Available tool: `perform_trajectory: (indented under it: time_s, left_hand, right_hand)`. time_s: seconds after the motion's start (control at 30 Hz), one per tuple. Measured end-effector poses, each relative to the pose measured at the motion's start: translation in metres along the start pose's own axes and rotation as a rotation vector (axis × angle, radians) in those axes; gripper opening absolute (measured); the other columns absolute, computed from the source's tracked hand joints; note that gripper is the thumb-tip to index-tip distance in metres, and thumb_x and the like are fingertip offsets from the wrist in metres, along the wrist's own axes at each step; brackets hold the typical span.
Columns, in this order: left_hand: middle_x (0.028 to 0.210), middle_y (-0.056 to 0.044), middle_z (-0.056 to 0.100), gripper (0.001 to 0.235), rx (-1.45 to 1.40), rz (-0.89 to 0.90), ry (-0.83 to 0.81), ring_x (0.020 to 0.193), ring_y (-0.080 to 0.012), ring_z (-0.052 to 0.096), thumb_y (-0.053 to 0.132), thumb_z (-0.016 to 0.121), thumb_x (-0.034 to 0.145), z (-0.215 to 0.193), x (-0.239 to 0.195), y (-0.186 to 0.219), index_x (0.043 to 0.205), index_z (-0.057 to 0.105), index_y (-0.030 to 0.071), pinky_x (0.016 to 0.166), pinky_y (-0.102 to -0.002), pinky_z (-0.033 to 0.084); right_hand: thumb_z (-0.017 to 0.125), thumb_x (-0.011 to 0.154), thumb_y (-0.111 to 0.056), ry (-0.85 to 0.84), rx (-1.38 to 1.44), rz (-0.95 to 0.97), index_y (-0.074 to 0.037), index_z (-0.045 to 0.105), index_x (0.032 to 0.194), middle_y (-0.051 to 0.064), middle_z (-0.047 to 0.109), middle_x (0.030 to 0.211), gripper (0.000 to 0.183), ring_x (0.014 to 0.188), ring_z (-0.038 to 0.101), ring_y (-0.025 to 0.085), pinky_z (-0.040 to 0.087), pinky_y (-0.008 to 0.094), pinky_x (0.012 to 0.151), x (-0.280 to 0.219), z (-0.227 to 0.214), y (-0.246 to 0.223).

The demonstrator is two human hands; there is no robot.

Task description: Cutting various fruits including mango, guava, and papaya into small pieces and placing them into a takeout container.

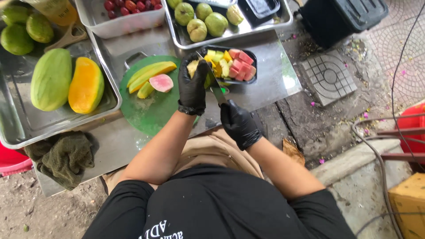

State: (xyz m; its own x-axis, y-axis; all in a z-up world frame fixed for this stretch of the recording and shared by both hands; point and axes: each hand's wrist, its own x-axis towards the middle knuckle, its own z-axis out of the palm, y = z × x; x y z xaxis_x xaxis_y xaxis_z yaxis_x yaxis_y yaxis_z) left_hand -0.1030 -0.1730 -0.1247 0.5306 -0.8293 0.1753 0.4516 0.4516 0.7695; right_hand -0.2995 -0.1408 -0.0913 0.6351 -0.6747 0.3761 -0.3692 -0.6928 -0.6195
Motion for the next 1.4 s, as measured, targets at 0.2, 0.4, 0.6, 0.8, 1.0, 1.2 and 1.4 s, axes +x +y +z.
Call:
perform_trajectory:
  time_s: [0.2, 0.4, 0.6, 0.8, 1.0, 1.2, 1.4]
  left_hand:
    - [0.123, -0.002, 0.067, 0.058, -0.367, -0.225, -0.185, 0.113, -0.0186, 0.069, 0.008, 0.076, 0.085, 0.053, -0.006, 0.119, 0.136, 0.050, 0.019, 0.097, -0.034, 0.058]
    - [0.117, -0.010, 0.069, 0.050, -0.213, -0.261, -0.109, 0.107, -0.0230, 0.070, -0.003, 0.078, 0.087, 0.006, 0.009, 0.012, 0.131, 0.056, 0.003, 0.095, -0.039, 0.059]
    - [0.113, -0.009, 0.070, 0.040, -0.143, -0.288, 0.017, 0.098, -0.0213, 0.071, 0.003, 0.076, 0.091, 0.000, 0.013, -0.027, 0.127, 0.059, 0.001, 0.085, -0.035, 0.062]
    - [0.109, -0.004, 0.070, 0.045, -0.181, -0.398, -0.043, 0.095, -0.0157, 0.070, 0.006, 0.074, 0.089, 0.030, 0.024, -0.002, 0.131, 0.057, 0.013, 0.082, -0.030, 0.059]
    - [0.109, -0.005, 0.071, 0.037, -0.080, -0.505, -0.157, 0.095, -0.0161, 0.071, 0.006, 0.076, 0.091, -0.005, 0.035, -0.031, 0.125, 0.062, 0.005, 0.084, -0.031, 0.059]
    - [0.110, -0.005, 0.072, 0.041, 0.056, -0.355, -0.097, 0.095, -0.0135, 0.069, 0.007, 0.079, 0.090, 0.008, 0.035, -0.038, 0.128, 0.062, 0.004, 0.084, -0.029, 0.058]
    - [0.110, -0.006, 0.073, 0.050, 0.338, -0.210, 0.063, 0.094, -0.0147, 0.070, 0.007, 0.082, 0.081, -0.016, 0.042, -0.092, 0.128, 0.064, 0.003, 0.084, -0.030, 0.060]
  right_hand:
    - [0.061, 0.102, -0.009, -0.015, 0.209, 0.191, -0.003, 0.067, 0.110, 0.016, 0.073, 0.087, 0.012, 0.073, 0.069, 0.024, 0.056, 0.037, 0.070, 0.010, -0.018, -0.007]
    - [0.062, 0.101, -0.012, 0.071, 0.159, 0.185, -0.004, 0.067, 0.110, 0.016, 0.074, 0.092, 0.013, 0.082, 0.072, 0.027, 0.055, 0.036, 0.072, 0.010, 0.030, 0.028]
    - [0.060, 0.102, -0.014, 0.162, 0.207, 0.179, -0.004, 0.066, 0.109, 0.015, 0.073, 0.090, 0.014, 0.079, 0.072, 0.025, 0.056, 0.035, 0.074, 0.009, 0.055, 0.076]
    - [0.060, 0.105, -0.015, 0.099, 0.298, 0.312, -0.004, 0.068, 0.110, 0.009, 0.073, 0.089, 0.015, 0.078, 0.064, 0.014, 0.054, 0.031, 0.076, 0.004, 0.054, 0.103]
    - [0.060, 0.103, -0.017, -0.077, 0.497, 0.458, -0.006, 0.068, 0.120, 0.002, 0.073, 0.096, 0.022, 0.087, 0.063, 0.007, 0.053, 0.029, 0.082, 0.009, 0.037, 0.124]
    - [0.064, 0.106, -0.022, 0.064, -0.028, 0.331, -0.006, 0.069, 0.112, 0.011, 0.070, 0.094, 0.018, 0.086, 0.069, 0.029, 0.054, 0.037, 0.076, 0.007, 0.056, 0.124]
    - [0.062, 0.105, -0.028, 0.091, 0.582, 0.635, -0.011, 0.066, 0.111, -0.003, 0.062, 0.077, 0.019, 0.062, 0.054, 0.013, 0.045, 0.033, 0.056, 0.016, 0.082, 0.154]
